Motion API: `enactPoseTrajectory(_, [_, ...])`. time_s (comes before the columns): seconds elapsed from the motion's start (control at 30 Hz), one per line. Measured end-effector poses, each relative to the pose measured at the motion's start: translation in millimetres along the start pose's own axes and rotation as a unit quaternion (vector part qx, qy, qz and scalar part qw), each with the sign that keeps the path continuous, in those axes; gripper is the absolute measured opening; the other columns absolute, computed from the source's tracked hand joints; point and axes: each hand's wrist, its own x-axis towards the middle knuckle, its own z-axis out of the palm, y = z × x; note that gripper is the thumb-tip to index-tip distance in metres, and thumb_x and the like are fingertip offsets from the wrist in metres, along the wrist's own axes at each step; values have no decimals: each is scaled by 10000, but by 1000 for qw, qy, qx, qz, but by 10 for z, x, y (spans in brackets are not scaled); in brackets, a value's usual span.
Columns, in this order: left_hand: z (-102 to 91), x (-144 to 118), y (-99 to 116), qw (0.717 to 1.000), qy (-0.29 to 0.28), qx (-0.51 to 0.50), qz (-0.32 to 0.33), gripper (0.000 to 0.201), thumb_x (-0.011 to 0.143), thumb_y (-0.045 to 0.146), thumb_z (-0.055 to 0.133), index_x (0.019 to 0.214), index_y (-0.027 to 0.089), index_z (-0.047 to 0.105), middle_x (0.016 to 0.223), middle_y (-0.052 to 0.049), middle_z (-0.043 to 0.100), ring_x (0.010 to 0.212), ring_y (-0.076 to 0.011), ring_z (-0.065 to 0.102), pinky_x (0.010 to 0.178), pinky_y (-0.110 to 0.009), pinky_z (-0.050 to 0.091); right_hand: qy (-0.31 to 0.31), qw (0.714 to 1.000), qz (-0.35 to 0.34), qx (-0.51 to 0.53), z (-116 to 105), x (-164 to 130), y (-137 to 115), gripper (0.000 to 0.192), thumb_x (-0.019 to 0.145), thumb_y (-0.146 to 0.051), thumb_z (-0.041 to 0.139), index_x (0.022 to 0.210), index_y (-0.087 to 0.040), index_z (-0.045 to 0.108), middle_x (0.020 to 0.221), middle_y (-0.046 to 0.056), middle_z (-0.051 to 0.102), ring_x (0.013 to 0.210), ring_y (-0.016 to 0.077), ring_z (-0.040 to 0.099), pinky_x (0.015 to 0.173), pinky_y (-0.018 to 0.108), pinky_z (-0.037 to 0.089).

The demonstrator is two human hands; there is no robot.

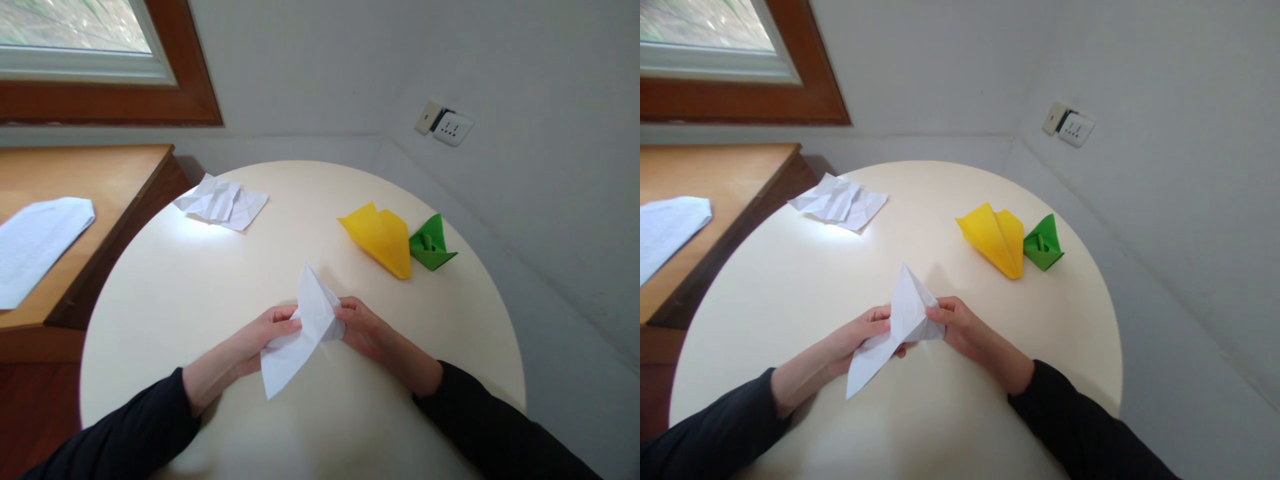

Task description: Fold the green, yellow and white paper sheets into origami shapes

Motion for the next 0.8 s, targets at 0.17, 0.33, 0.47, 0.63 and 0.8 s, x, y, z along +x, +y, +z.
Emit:
enactPoseTrajectory(0.17, [39,1,24,999,32,1,8,437,542,368,830,865,112,685,691,-35,652,527,-86,569,492,-171,408,-47,999,1,-2,17,-3,-19,346,718,-435,674,843,-114,702,730,79,693,741,207,641,778,355,472])
enactPoseTrajectory(0.33, [30,8,22,1000,19,18,5,344,611,333,792,848,111,676,683,-40,658,528,-89,569,485,-169,406,-26,999,22,-7,-4,-23,-28,366,664,-417,727,845,-100,693,753,73,690,760,202,636,813,353,456])
enactPoseTrajectory(0.47, [17,-1,13,999,17,34,6,284,640,319,772,809,119,661,680,-36,652,523,-93,566,481,-173,401,-6,999,36,-11,3,-43,-50,361,628,-421,753,803,-111,694,737,59,686,717,190,627,799,347,452])
enactPoseTrajectory(0.63, [41,-7,26,999,18,35,6,288,632,324,775,800,121,659,667,-26,641,507,-85,552,469,-171,384,-3,999,32,-15,14,-39,-53,374,605,-439,767,776,-115,692,717,52,681,692,179,615,779,337,451])
enactPoseTrajectory(0.8, [73,-1,33,999,4,43,4,301,615,333,787,785,120,659,639,-14,629,487,-73,526,455,-167,359,-5,999,23,-22,-22,-14,-8,388,610,-452,764,784,-113,689,723,44,677,697,159,604,746,303,449])
